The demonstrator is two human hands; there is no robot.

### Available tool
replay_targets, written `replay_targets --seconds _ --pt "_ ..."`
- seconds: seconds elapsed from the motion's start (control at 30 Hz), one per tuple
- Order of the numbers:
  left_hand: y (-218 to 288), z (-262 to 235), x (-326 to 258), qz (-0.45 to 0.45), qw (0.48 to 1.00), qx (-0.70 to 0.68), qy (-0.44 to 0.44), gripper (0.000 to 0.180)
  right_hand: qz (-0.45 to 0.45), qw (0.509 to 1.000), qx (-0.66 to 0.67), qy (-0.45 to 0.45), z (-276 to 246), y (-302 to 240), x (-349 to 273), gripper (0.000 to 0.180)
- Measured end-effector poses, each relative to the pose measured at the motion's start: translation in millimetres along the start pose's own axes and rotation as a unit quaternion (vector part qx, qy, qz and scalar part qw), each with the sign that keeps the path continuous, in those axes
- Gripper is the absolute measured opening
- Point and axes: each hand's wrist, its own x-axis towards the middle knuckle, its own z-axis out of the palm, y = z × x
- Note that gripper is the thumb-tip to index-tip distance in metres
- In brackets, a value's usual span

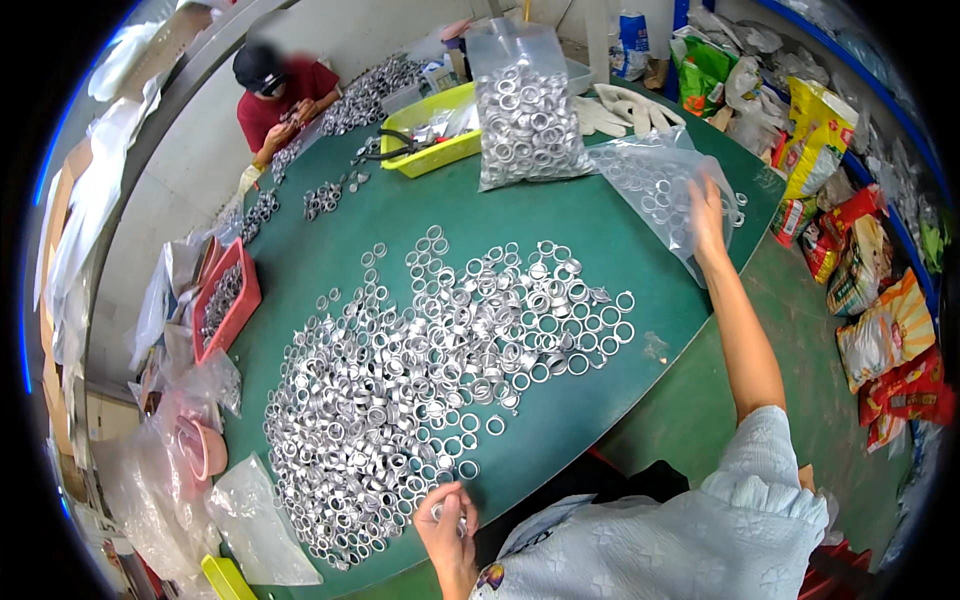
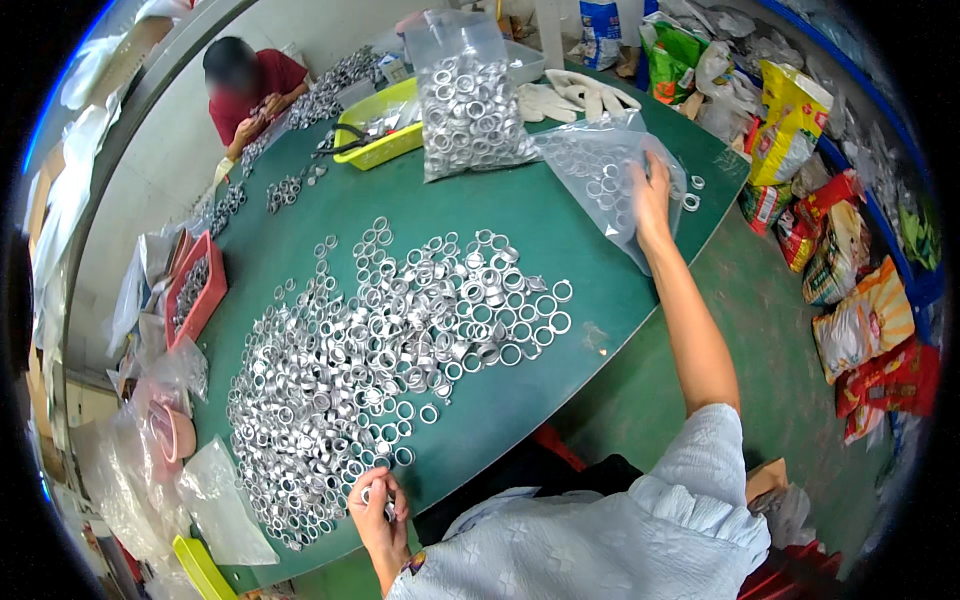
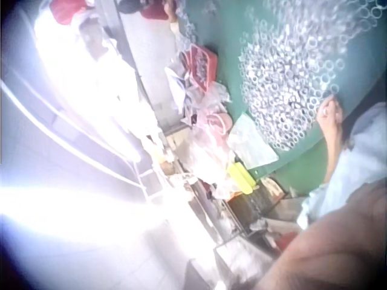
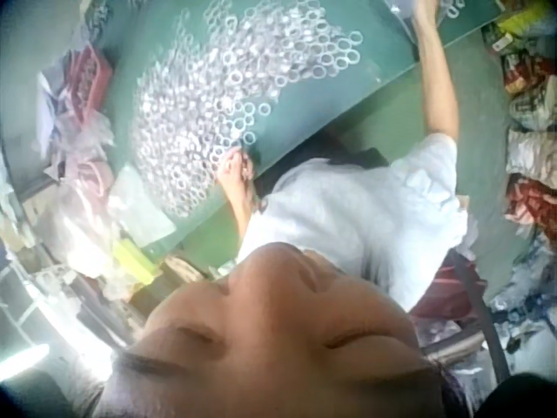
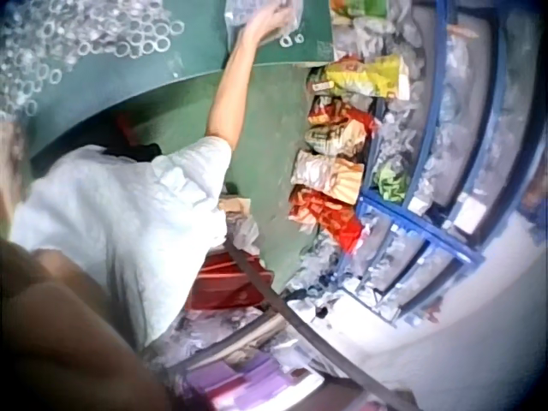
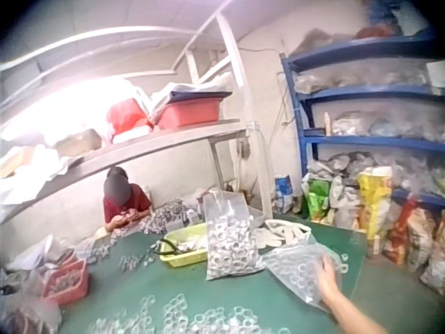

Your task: The person sorts through a large pile of silver metal rings, picking up individual pieces and moving them into a smaller pile.

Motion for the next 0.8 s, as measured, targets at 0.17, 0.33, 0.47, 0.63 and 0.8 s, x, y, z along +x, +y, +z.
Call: replay_targets --seconds 0.17,0.33,0.47,0.63,0.8 --pt "-1 19 13 -0.123 0.973 -0.191 -0.035 0.024 -0.07 0.963 -0.178 -0.188 -30 -5 -35 0.047" --pt "-4 34 25 -0.241 0.915 -0.316 -0.068 0.034 -0.168 0.937 -0.264 -0.154 -56 -59 -93 0.037" --pt "-16 28 29 -0.266 0.891 -0.349 -0.113 0.033 -0.261 0.942 -0.207 -0.046 -35 -123 -136 0.027" --pt "-20 32 31 -0.284 0.904 -0.287 -0.139 0.025 -0.302 0.856 -0.007 -0.419 22 -140 -149 0.019" --pt "-19 39 35 -0.289 0.914 -0.241 -0.151 0.02 -0.39 0.811 -0.037 -0.434 76 -136 -159 0.016"
